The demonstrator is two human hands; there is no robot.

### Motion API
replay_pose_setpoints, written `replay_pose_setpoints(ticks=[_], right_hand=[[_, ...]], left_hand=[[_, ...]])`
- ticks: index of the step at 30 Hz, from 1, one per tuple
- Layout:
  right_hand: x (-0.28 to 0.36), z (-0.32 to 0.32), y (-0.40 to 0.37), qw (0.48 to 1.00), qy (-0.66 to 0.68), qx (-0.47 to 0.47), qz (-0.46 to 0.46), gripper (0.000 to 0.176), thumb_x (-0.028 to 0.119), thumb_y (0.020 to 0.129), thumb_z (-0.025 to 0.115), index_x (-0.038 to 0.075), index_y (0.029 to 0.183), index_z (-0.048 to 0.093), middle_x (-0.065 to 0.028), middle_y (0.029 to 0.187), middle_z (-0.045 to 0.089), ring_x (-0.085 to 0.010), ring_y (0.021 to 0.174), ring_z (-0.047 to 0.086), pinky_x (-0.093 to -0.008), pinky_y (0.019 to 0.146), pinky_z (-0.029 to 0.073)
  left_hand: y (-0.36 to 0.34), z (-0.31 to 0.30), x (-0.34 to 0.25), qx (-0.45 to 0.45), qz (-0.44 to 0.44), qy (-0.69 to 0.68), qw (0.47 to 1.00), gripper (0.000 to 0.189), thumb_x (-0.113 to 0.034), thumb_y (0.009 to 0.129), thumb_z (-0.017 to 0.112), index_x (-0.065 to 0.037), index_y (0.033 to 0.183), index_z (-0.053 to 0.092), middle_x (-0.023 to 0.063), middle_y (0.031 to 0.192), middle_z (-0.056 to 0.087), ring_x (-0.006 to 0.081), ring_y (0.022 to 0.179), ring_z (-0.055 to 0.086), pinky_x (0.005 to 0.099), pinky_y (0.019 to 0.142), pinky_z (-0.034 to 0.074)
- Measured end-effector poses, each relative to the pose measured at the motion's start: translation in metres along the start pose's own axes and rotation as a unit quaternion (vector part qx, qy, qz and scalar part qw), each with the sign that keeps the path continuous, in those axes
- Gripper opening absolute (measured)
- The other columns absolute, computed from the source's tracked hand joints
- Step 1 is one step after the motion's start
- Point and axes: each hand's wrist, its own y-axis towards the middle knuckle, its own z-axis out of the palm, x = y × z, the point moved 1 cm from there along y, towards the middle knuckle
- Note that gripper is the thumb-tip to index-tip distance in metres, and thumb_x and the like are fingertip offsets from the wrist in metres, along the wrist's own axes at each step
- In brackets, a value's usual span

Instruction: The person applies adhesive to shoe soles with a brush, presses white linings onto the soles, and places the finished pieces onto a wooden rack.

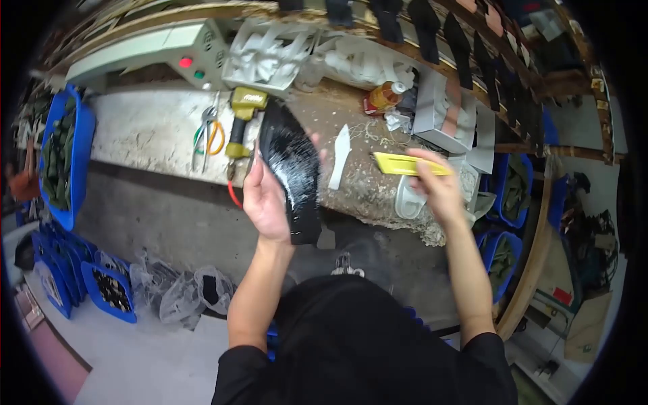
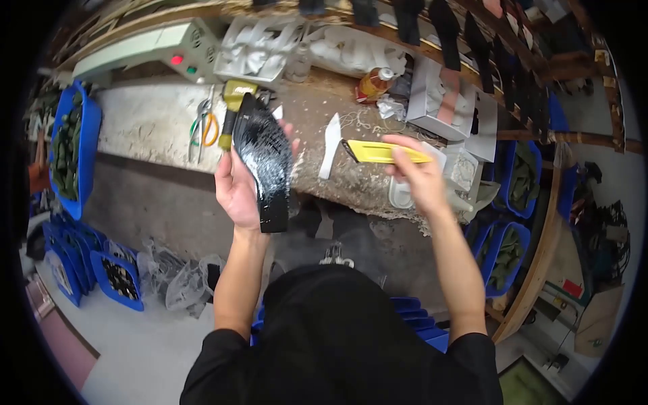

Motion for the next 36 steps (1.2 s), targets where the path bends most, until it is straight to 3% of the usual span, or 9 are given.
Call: replay_pose_setpoints(ticks=[4, 10, 14, 22, 24, 26, 29, 31, 36], right_hand=[[-0.136, 0.005, 0.054, 0.986, 0.009, -0.145, 0.084, 0.027, 0.013, 0.102, 0.068, 0.008, 0.129, 0.071, -0.0016, 0.083, 0.068, -0.0048, 0.066, 0.059, -0.0161, 0.053, 0.042], [-0.229, 0.028, 0.107, 0.980, 0.004, -0.186, 0.072, 0.022, 0.011, 0.100, 0.067, 0.006, 0.120, 0.075, -0.0034, 0.089, 0.071, -0.0104, 0.064, 0.060, -0.0235, 0.052, 0.044], [-0.237, 0.032, 0.101, 0.924, -0.324, -0.183, -0.089, 0.021, 0.011, 0.100, 0.067, 0.006, 0.118, 0.077, -0.0033, 0.083, 0.071, -0.0113, 0.060, 0.057, -0.0259, 0.052, 0.043], [-0.156, 0.010, 0.084, 0.961, -0.169, -0.200, -0.094, 0.021, 0.010, 0.099, 0.069, 0.005, 0.118, 0.077, -0.0028, 0.078, 0.067, -0.0082, 0.057, 0.047, -0.0217, 0.050, 0.035], [-0.118, 0.002, 0.070, 0.982, 0.040, -0.177, 0.051, 0.022, 0.008, 0.099, 0.069, 0.002, 0.119, 0.075, -0.0027, 0.080, 0.066, -0.0063, 0.060, 0.046, -0.0190, 0.053, 0.033], [-0.074, -0.001, 0.049, 0.976, 0.181, -0.089, 0.080, 0.022, 0.005, 0.098, 0.067, -0.001, 0.119, 0.074, -0.0021, 0.080, 0.064, -0.0058, 0.063, 0.047, -0.0175, 0.056, 0.035], [-0.016, 0.020, 0.024, 0.979, 0.193, -0.014, 0.068, 0.022, 0.004, 0.098, 0.066, -0.002, 0.118, 0.073, -0.0027, 0.081, 0.065, -0.0054, 0.062, 0.047, -0.0181, 0.055, 0.036], [-0.003, 0.033, 0.024, 0.985, 0.165, -0.005, 0.051, 0.022, 0.004, 0.098, 0.066, -0.003, 0.118, 0.073, -0.0036, 0.082, 0.065, -0.0057, 0.063, 0.047, -0.0179, 0.056, 0.036], [0.042, 0.061, 0.019, 0.998, 0.050, 0.021, -0.026, 0.022, 0.003, 0.097, 0.065, -0.004, 0.117, 0.072, -0.0069, 0.084, 0.067, -0.0069, 0.065, 0.049, -0.0173, 0.057, 0.038]], left_hand=[[0.033, -0.096, 0.036, -0.089, -0.098, 0.012, 0.991, 0.065, -0.046, 0.102, 0.046, -0.007, 0.155, 0.047, 0.0168, 0.151, 0.057, 0.0342, 0.144, 0.049, 0.0597, 0.119, 0.037], [0.064, -0.191, 0.086, -0.130, -0.179, -0.054, 0.974, 0.063, -0.044, 0.102, 0.047, -0.008, 0.153, 0.049, 0.0170, 0.147, 0.060, 0.0353, 0.143, 0.052, 0.0609, 0.117, 0.039], [0.065, -0.207, 0.089, -0.159, -0.168, -0.028, 0.972, 0.062, -0.044, 0.101, 0.048, -0.009, 0.152, 0.051, 0.0174, 0.144, 0.063, 0.0358, 0.142, 0.053, 0.0599, 0.115, 0.041], [0.069, -0.195, 0.088, -0.159, -0.159, -0.022, 0.974, 0.056, -0.040, 0.103, 0.047, -0.007, 0.148, 0.055, 0.0162, 0.142, 0.064, 0.0337, 0.133, 0.060, 0.0560, 0.112, 0.044], [0.068, -0.194, 0.088, -0.144, -0.168, -0.028, 0.975, 0.052, -0.036, 0.104, 0.047, -0.007, 0.147, 0.055, 0.0145, 0.142, 0.065, 0.0317, 0.127, 0.063, 0.0512, 0.110, 0.046], [0.060, -0.198, 0.082, -0.137, -0.160, 0.023, 0.977, 0.050, -0.032, 0.104, 0.047, -0.006, 0.146, 0.056, 0.0150, 0.139, 0.066, 0.0304, 0.126, 0.064, 0.0452, 0.110, 0.047], [0.034, -0.114, 0.060, -0.152, -0.124, 0.106, 0.975, 0.053, -0.025, 0.101, 0.046, -0.006, 0.151, 0.050, 0.0142, 0.143, 0.063, 0.0281, 0.127, 0.063, 0.0398, 0.109, 0.047], [0.021, -0.047, 0.052, -0.079, -0.086, 0.035, 0.993, 0.061, -0.021, 0.097, 0.047, -0.005, 0.156, 0.042, 0.0137, 0.148, 0.059, 0.0279, 0.129, 0.061, 0.0386, 0.110, 0.046], [-0.002, 0.017, 0.032, 0.016, -0.114, 0.050, 0.992, 0.080, -0.009, 0.084, 0.059, -0.006, 0.159, 0.033, 0.0164, 0.150, 0.056, 0.0312, 0.131, 0.059, 0.0414, 0.112, 0.045]])
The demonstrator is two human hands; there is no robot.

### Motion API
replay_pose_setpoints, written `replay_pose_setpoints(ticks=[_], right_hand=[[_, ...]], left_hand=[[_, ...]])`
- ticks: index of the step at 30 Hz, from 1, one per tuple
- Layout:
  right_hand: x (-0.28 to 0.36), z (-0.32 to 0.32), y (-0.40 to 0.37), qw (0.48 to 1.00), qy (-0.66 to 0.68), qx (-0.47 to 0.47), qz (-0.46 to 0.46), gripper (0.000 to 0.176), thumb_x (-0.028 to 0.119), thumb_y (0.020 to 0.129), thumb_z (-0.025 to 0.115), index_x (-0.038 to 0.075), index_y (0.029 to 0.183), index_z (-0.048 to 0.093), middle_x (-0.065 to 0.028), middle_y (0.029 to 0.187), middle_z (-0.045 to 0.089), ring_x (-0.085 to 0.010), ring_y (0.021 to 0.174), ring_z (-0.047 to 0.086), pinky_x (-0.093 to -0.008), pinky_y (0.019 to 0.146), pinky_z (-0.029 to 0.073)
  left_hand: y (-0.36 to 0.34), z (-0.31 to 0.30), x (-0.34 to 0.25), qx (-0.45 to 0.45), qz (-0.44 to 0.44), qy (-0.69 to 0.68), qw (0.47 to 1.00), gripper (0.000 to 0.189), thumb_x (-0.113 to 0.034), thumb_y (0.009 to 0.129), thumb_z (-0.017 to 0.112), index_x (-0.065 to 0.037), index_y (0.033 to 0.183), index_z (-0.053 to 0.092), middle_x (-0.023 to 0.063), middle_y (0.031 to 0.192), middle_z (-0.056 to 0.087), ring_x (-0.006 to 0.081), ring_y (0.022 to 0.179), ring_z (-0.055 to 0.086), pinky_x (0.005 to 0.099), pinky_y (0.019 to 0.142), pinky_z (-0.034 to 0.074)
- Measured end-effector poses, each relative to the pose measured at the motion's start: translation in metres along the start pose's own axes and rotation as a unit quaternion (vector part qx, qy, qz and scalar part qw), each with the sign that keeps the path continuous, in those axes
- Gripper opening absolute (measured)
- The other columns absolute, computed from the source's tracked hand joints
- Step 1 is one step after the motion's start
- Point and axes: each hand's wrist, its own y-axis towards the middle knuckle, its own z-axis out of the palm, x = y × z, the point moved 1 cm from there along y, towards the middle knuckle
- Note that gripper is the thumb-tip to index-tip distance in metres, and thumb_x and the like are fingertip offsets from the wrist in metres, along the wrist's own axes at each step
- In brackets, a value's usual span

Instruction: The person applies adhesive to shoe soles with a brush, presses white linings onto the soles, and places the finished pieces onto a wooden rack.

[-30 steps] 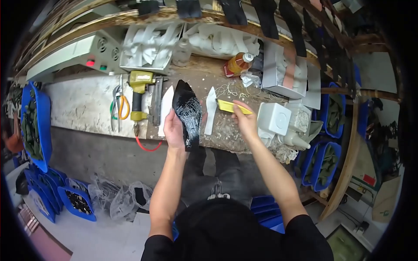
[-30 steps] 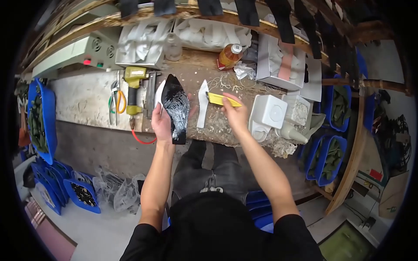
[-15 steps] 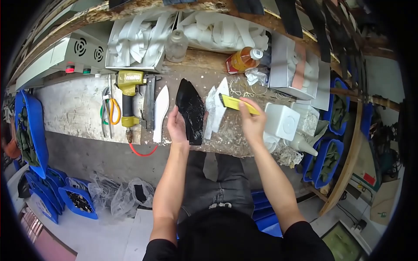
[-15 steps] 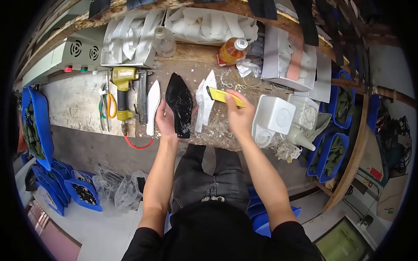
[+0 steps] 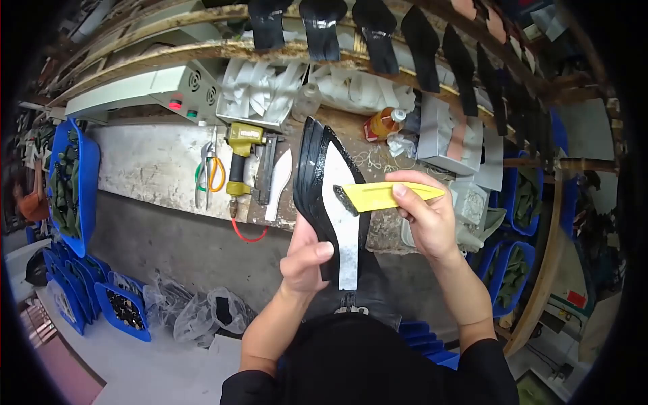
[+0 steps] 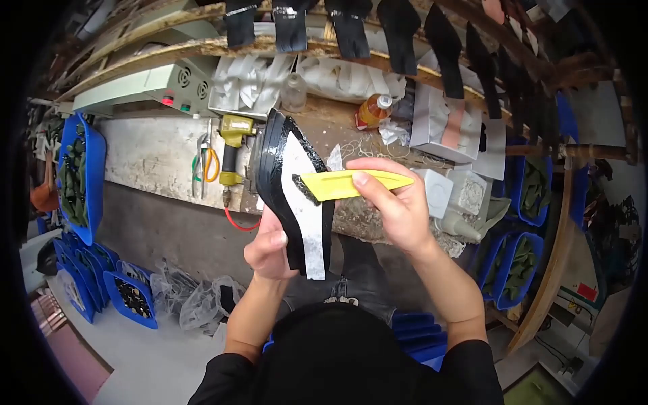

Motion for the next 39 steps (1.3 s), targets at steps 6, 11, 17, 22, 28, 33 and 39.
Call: replay_pose_setpoints(ticks=[6, 11, 17, 22, 28, 33, 39], right_hand=[[0.056, -0.001, -0.024, 0.986, -0.100, 0.012, -0.135, 0.020, 0.002, 0.096, 0.066, -0.006, 0.113, 0.073, -0.0096, 0.089, 0.072, -0.0089, 0.070, 0.057, -0.0185, 0.062, 0.045], [0.104, -0.018, -0.027, 0.976, -0.097, 0.027, -0.191, 0.018, 0.000, 0.094, 0.068, -0.006, 0.109, 0.074, -0.0109, 0.092, 0.075, -0.0099, 0.071, 0.062, -0.0202, 0.062, 0.048], [0.150, -0.037, -0.040, 0.932, -0.164, 0.131, -0.295, 0.019, -0.002, 0.090, 0.070, -0.004, 0.107, 0.076, -0.0105, 0.091, 0.075, -0.0103, 0.066, 0.060, -0.0213, 0.058, 0.046], [0.184, -0.071, -0.047, 0.859, -0.192, 0.185, -0.437, 0.024, -0.005, 0.083, 0.071, -0.002, 0.106, 0.076, -0.0105, 0.092, 0.077, -0.0118, 0.061, 0.055, -0.0222, 0.055, 0.042], [0.164, -0.075, -0.064, 0.695, -0.273, 0.301, -0.593, 0.023, -0.007, 0.082, 0.073, 0.001, 0.104, 0.076, -0.0096, 0.093, 0.077, -0.0152, 0.056, 0.052, -0.0248, 0.053, 0.043], [0.157, -0.084, -0.084, 0.694, -0.245, 0.302, -0.606, 0.023, -0.008, 0.081, 0.072, 0.001, 0.102, 0.076, -0.0076, 0.092, 0.077, -0.0165, 0.057, 0.052, -0.0261, 0.053, 0.044], [0.145, -0.090, -0.100, 0.761, -0.198, 0.265, -0.558, 0.021, -0.007, 0.082, 0.070, -0.001, 0.101, 0.076, -0.0069, 0.086, 0.075, -0.0159, 0.058, 0.052, -0.0267, 0.054, 0.044]], left_hand=[[-0.019, 0.038, -0.001, 0.001, 0.003, 0.192, 0.981, 0.097, 0.007, 0.070, 0.063, -0.006, 0.160, 0.029, 0.0211, 0.149, 0.055, 0.0377, 0.127, 0.062, 0.0497, 0.112, 0.048], [-0.038, 0.076, 0.005, 0.048, 0.007, 0.250, 0.967, 0.100, 0.016, 0.066, 0.058, -0.007, 0.159, 0.030, 0.0209, 0.145, 0.058, 0.0381, 0.123, 0.065, 0.0496, 0.108, 0.052], [-0.058, 0.108, 0.016, 0.074, 0.012, 0.284, 0.956, 0.100, 0.015, 0.066, 0.056, -0.008, 0.159, 0.031, 0.0201, 0.143, 0.059, 0.0371, 0.121, 0.066, 0.0469, 0.106, 0.052], [-0.053, 0.145, 0.024, 0.050, 0.028, 0.307, 0.950, 0.100, 0.013, 0.064, 0.058, -0.008, 0.159, 0.033, 0.0191, 0.144, 0.060, 0.0354, 0.123, 0.065, 0.0433, 0.106, 0.051], [-0.040, 0.175, 0.031, 0.078, 0.058, 0.213, 0.972, 0.088, -0.005, 0.079, 0.058, -0.010, 0.162, 0.030, 0.0141, 0.154, 0.052, 0.0287, 0.136, 0.055, 0.0386, 0.110, 0.045], [-0.025, 0.178, 0.026, 0.100, 0.066, -0.181, 0.976, 0.060, -0.040, 0.106, 0.043, -0.001, 0.151, 0.049, 0.0216, 0.147, 0.059, 0.0370, 0.137, 0.055, 0.0522, 0.115, 0.042], [0.003, 0.179, 0.004, -0.066, 0.139, -0.071, 0.986, 0.057, -0.042, 0.110, 0.038, -0.002, 0.147, 0.055, 0.0207, 0.146, 0.060, 0.0367, 0.136, 0.057, 0.0522, 0.116, 0.042]])
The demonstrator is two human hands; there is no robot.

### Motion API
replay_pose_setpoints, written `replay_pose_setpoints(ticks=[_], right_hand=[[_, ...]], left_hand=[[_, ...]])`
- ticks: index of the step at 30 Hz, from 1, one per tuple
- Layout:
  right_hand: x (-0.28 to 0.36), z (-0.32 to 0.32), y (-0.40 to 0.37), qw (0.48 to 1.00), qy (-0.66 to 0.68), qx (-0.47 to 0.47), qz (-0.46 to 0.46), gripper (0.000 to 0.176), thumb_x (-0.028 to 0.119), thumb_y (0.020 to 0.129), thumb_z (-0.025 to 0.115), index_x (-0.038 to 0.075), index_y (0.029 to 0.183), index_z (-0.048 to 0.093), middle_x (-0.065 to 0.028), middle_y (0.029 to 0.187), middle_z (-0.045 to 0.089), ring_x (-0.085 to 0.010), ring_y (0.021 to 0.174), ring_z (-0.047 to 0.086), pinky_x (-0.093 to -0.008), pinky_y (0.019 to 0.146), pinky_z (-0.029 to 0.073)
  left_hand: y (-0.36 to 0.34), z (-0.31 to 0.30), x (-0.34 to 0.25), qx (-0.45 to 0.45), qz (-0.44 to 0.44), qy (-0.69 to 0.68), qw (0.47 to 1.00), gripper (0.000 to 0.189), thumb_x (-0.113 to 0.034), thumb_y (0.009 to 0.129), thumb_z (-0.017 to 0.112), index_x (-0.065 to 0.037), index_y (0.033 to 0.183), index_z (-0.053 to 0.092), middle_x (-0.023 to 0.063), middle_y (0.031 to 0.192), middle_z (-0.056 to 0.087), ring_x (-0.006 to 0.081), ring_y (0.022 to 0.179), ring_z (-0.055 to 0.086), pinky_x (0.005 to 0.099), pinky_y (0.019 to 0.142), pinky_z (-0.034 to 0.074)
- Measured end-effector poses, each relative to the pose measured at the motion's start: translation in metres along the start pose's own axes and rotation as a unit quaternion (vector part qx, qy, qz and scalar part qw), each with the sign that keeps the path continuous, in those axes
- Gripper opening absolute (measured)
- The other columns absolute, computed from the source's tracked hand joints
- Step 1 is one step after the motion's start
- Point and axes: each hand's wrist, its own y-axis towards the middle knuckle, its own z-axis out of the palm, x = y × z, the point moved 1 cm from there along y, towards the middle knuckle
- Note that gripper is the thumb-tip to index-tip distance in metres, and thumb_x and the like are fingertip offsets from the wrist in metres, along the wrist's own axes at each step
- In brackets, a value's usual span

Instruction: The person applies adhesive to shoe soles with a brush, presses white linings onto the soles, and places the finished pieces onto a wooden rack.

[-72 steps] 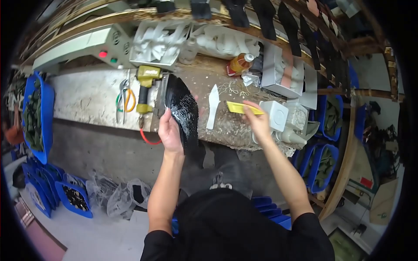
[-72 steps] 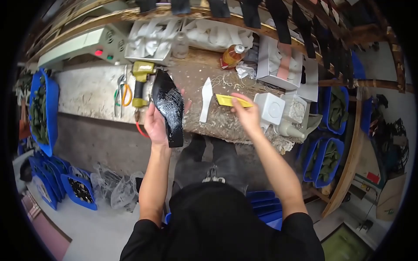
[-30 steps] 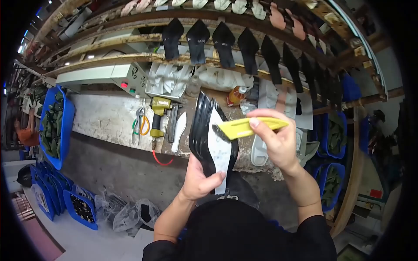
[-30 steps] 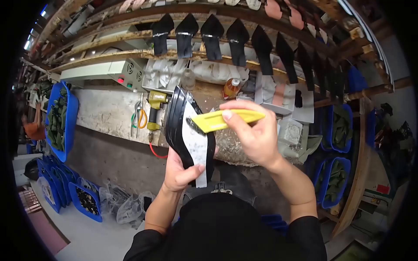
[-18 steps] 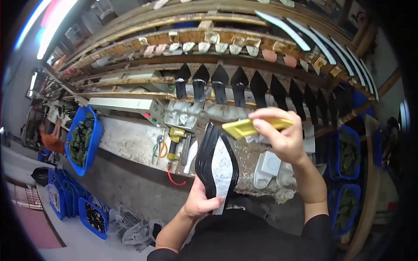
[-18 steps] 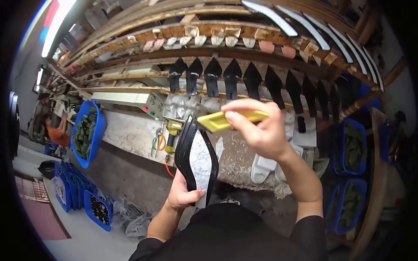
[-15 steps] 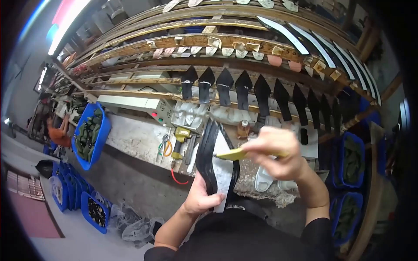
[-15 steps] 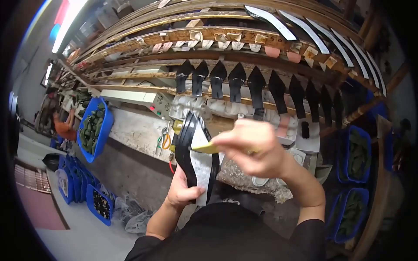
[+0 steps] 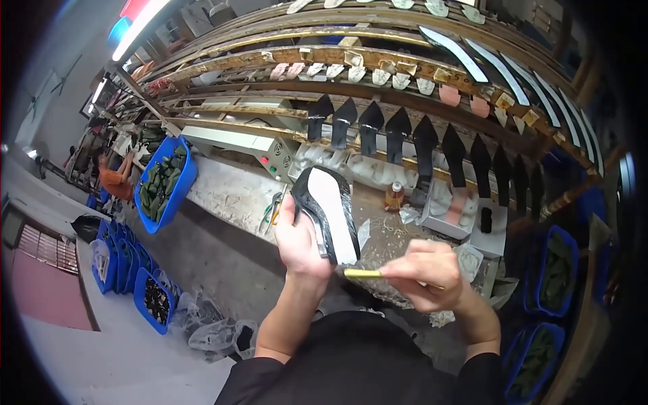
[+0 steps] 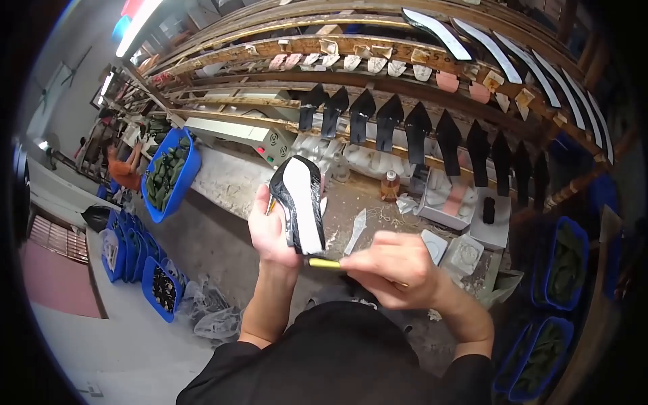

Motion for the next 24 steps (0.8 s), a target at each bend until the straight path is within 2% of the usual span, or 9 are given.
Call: replay_pose_setpoints(ticks=[2, 4, 5, 9, 12, 14, 17, 19, 24], right_hand=[[-0.002, -0.008, -0.008, 1.000, 0.024, -0.001, 0.016, 0.019, -0.007, 0.083, 0.070, -0.001, 0.100, 0.076, -0.0067, 0.083, 0.074, -0.0155, 0.058, 0.052, -0.0265, 0.055, 0.044], [-0.011, -0.018, -0.016, 0.955, 0.213, -0.185, 0.088, 0.024, -0.005, 0.087, 0.069, -0.001, 0.110, 0.074, -0.0054, 0.076, 0.070, -0.0128, 0.061, 0.053, -0.0264, 0.055, 0.044], [-0.010, -0.015, -0.008, 0.956, 0.209, -0.187, 0.083, 0.024, -0.005, 0.087, 0.069, -0.001, 0.110, 0.074, -0.0054, 0.076, 0.070, -0.0128, 0.061, 0.053, -0.0264, 0.055, 0.044], [-0.004, 0.008, 0.050, 0.882, 0.279, -0.241, 0.293, 0.033, 0.003, 0.090, 0.073, -0.001, 0.122, 0.067, -0.0026, 0.067, 0.064, -0.0095, 0.060, 0.053, -0.0249, 0.055, 0.043], [-0.015, 0.015, 0.066, 0.933, 0.151, -0.101, 0.311, 0.047, 0.011, 0.088, 0.081, 0.000, 0.130, 0.061, -0.0003, 0.062, 0.061, -0.0073, 0.056, 0.052, -0.0236, 0.053, 0.042], [-0.024, 0.031, 0.081, 0.935, 0.031, -0.140, 0.325, 0.054, 0.011, 0.082, 0.087, -0.001, 0.128, 0.061, 0.0019, 0.058, 0.059, -0.0062, 0.050, 0.049, -0.0210, 0.050, 0.039], [-0.034, 0.037, 0.112, 0.935, 0.042, -0.170, 0.310, 0.054, 0.009, 0.082, 0.086, -0.002, 0.128, 0.061, 0.0023, 0.058, 0.058, -0.0059, 0.050, 0.049, -0.0205, 0.049, 0.038], [-0.036, 0.036, 0.102, 0.913, 0.032, -0.209, 0.348, 0.053, 0.008, 0.081, 0.085, -0.003, 0.127, 0.061, 0.0028, 0.058, 0.058, -0.0056, 0.049, 0.048, -0.0200, 0.048, 0.037], [-0.058, 0.032, 0.101, 0.905, -0.035, -0.261, 0.334, 0.052, 0.005, 0.081, 0.083, -0.004, 0.127, 0.061, 0.0033, 0.057, 0.057, -0.0056, 0.048, 0.046, -0.0193, 0.047, 0.036]], left_hand=[[0.010, 0.017, -0.005, 0.017, 0.034, 0.015, 0.999, 0.052, -0.041, 0.111, 0.038, -0.004, 0.143, 0.057, 0.0167, 0.139, 0.065, 0.0303, 0.126, 0.063, 0.0459, 0.110, 0.046], [0.015, 0.034, -0.009, 0.031, 0.066, 0.031, 0.997, 0.048, -0.040, 0.112, 0.039, -0.006, 0.139, 0.058, 0.0126, 0.132, 0.070, 0.0239, 0.116, 0.068, 0.0395, 0.104, 0.051], [0.017, 0.044, -0.010, 0.036, 0.064, 0.032, 0.997, 0.048, -0.040, 0.112, 0.039, -0.006, 0.139, 0.058, 0.0126, 0.132, 0.070, 0.0239, 0.116, 0.068, 0.0395, 0.104, 0.051], [0.024, 0.091, -0.012, 0.091, 0.157, 0.040, 0.983, 0.046, -0.039, 0.113, 0.039, -0.006, 0.138, 0.058, 0.0110, 0.131, 0.070, 0.0220, 0.113, 0.069, 0.0380, 0.101, 0.052], [0.038, 0.109, -0.009, 0.159, 0.197, 0.061, 0.966, 0.046, -0.040, 0.112, 0.040, -0.007, 0.139, 0.057, 0.0094, 0.130, 0.069, 0.0197, 0.111, 0.069, 0.0367, 0.099, 0.052], [0.050, 0.118, -0.009, 0.115, 0.209, 0.041, 0.970, 0.047, -0.041, 0.113, 0.040, -0.007, 0.141, 0.054, 0.0083, 0.130, 0.069, 0.0182, 0.111, 0.068, 0.0361, 0.098, 0.051], [0.067, 0.124, -0.016, 0.175, 0.180, 0.036, 0.967, 0.048, -0.042, 0.113, 0.040, -0.007, 0.144, 0.052, 0.0083, 0.132, 0.067, 0.0172, 0.112, 0.067, 0.0353, 0.098, 0.050], [0.081, 0.117, -0.014, 0.279, 0.132, 0.049, 0.950, 0.049, -0.043, 0.113, 0.040, -0.007, 0.145, 0.050, 0.0082, 0.135, 0.065, 0.0165, 0.114, 0.065, 0.0349, 0.098, 0.050], [0.107, 0.121, -0.006, 0.258, 0.117, 0.036, 0.958, 0.050, -0.041, 0.112, 0.039, -0.008, 0.149, 0.050, 0.0108, 0.138, 0.066, 0.0201, 0.120, 0.065, 0.0385, 0.104, 0.049]])
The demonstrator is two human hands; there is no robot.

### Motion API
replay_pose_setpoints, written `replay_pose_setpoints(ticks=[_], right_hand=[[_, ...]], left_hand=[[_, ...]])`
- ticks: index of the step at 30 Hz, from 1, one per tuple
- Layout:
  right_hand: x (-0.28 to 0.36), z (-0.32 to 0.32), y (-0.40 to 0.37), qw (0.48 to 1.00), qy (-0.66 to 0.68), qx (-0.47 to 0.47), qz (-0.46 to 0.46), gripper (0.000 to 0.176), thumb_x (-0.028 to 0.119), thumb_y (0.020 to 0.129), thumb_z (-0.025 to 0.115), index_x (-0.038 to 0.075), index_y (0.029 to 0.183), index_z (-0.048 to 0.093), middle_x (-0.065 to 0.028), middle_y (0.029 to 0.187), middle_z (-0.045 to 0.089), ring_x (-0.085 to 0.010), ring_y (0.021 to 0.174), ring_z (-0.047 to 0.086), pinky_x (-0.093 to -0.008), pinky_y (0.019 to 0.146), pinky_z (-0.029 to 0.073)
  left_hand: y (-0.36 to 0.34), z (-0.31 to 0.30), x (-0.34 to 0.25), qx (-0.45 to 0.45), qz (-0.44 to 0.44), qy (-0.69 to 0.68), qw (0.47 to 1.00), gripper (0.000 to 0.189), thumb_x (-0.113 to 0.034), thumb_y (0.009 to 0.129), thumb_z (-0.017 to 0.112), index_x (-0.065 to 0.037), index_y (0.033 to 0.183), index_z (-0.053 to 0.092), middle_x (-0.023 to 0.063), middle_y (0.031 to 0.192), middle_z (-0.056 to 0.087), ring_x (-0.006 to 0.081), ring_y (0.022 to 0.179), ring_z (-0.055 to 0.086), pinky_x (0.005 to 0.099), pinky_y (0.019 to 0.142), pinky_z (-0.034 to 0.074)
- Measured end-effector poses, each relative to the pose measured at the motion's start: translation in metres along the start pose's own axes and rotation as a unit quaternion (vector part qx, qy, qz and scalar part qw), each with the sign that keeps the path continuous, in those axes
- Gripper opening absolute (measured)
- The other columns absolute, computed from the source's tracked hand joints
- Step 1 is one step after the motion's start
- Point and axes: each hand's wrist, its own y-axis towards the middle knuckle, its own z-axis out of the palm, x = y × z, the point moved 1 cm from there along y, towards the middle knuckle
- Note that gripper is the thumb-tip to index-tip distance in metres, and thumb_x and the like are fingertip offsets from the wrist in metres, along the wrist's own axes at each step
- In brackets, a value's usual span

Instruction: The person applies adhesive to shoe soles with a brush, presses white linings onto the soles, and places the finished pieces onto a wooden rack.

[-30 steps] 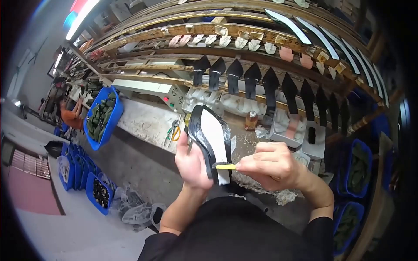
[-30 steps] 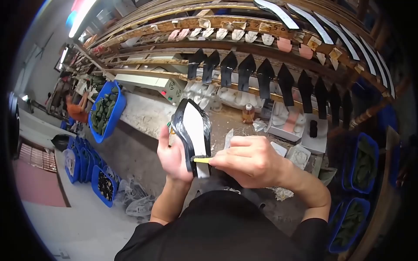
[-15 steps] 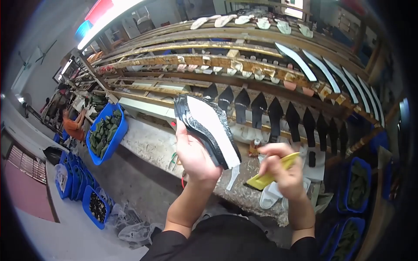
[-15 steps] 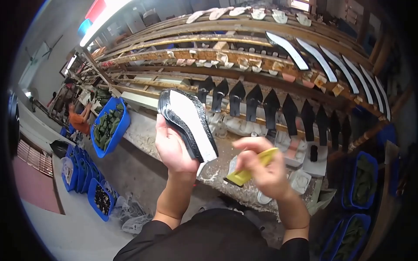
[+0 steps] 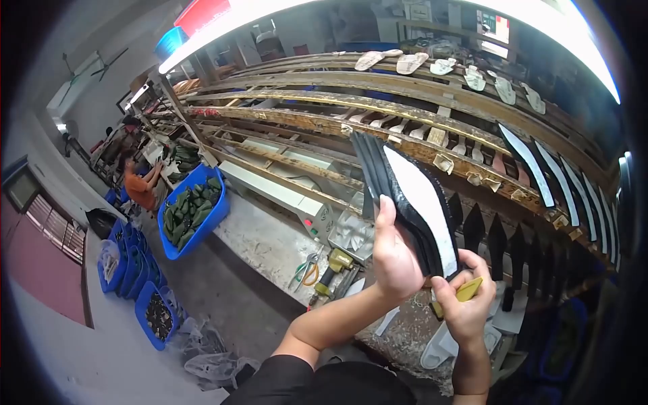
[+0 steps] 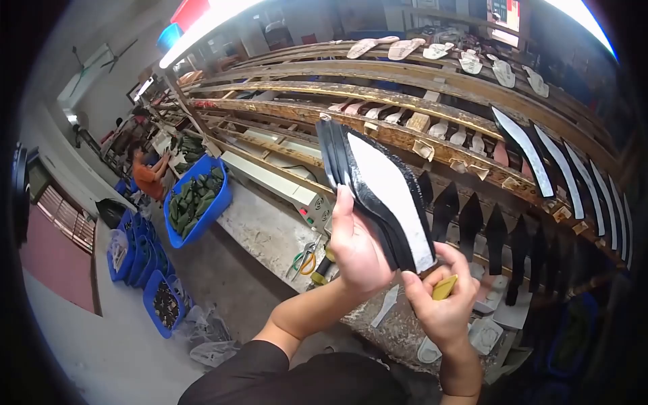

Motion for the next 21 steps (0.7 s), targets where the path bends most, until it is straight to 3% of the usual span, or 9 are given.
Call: replay_pose_setpoints(ticks=[2, 3, 5, 7, 11, 15, 21], right_hand=[[0.001, -0.004, 0.010, 0.999, -0.029, -0.039, -0.016, 0.051, 0.004, 0.080, 0.082, -0.004, 0.127, 0.061, 0.0040, 0.057, 0.056, -0.0061, 0.047, 0.045, -0.0200, 0.047, 0.036], [0.001, -0.009, 0.016, 0.997, -0.045, -0.061, -0.009, 0.051, 0.004, 0.080, 0.082, -0.004, 0.127, 0.061, 0.0040, 0.057, 0.056, -0.0061, 0.047, 0.045, -0.0200, 0.047, 0.036], [-0.002, -0.022, 0.028, 0.987, -0.101, -0.107, -0.069, 0.051, 0.004, 0.080, 0.082, -0.003, 0.126, 0.062, 0.0041, 0.056, 0.057, -0.0069, 0.045, 0.045, -0.0218, 0.045, 0.035], [0.001, -0.043, 0.044, 0.969, -0.158, -0.137, -0.134, 0.051, 0.003, 0.079, 0.082, -0.003, 0.126, 0.063, 0.0041, 0.055, 0.057, -0.0076, 0.043, 0.045, -0.0235, 0.043, 0.034], [0.014, -0.064, 0.079, 0.952, -0.202, -0.185, -0.135, 0.049, 0.006, 0.078, 0.082, -0.003, 0.123, 0.065, 0.0039, 0.054, 0.056, -0.0095, 0.042, 0.044, -0.0245, 0.044, 0.035], [0.000, -0.065, 0.116, 0.926, -0.279, -0.196, -0.165, 0.044, 0.012, 0.080, 0.082, -0.004, 0.117, 0.067, 0.0032, 0.052, 0.056, -0.0117, 0.039, 0.045, -0.0265, 0.042, 0.035], [-0.001, -0.056, 0.126, 0.925, -0.278, -0.212, -0.149, 0.041, 0.018, 0.082, 0.082, -0.004, 0.114, 0.069, 0.0013, 0.052, 0.058, -0.0128, 0.039, 0.047, -0.0277, 0.042, 0.036]], left_hand=[[0.017, 0.005, 0.002, -0.018, 0.030, 0.107, 0.994, 0.050, -0.039, 0.112, 0.040, -0.005, 0.148, 0.050, 0.0113, 0.140, 0.065, 0.0198, 0.121, 0.065, 0.0388, 0.106, 0.048], [0.027, 0.008, 0.003, -0.086, 0.033, 0.119, 0.989, 0.047, -0.034, 0.112, 0.040, -0.002, 0.145, 0.051, 0.0115, 0.139, 0.066, 0.0194, 0.119, 0.066, 0.0399, 0.106, 0.048], [0.053, 0.004, 0.003, 0.027, -0.084, -0.003, 0.996, 0.043, -0.029, 0.111, 0.040, -0.001, 0.141, 0.054, 0.0123, 0.135, 0.068, 0.0218, 0.116, 0.068, 0.0411, 0.105, 0.050], [0.083, 0.026, 0.005, 0.102, -0.142, 0.064, 0.983, 0.039, -0.029, 0.111, 0.039, -0.003, 0.136, 0.056, 0.0131, 0.127, 0.069, 0.0218, 0.109, 0.069, 0.0401, 0.100, 0.052], [0.146, 0.041, 0.021, 0.102, -0.211, 0.063, 0.970, 0.028, -0.014, 0.105, 0.046, 0.001, 0.124, 0.061, 0.0137, 0.111, 0.072, 0.0239, 0.097, 0.071, 0.0389, 0.091, 0.056], [0.201, 0.026, 0.028, 0.025, -0.253, 0.326, 0.910, 0.023, -0.001, 0.095, 0.053, 0.003, 0.115, 0.062, 0.0163, 0.104, 0.071, 0.0245, 0.089, 0.070, 0.0379, 0.086, 0.056], [0.215, 0.023, 0.027, 0.127, -0.316, 0.279, 0.898, 0.034, 0.000, 0.095, 0.049, 0.000, 0.129, 0.053, 0.0186, 0.112, 0.066, 0.0260, 0.097, 0.065, 0.0393, 0.091, 0.053]])
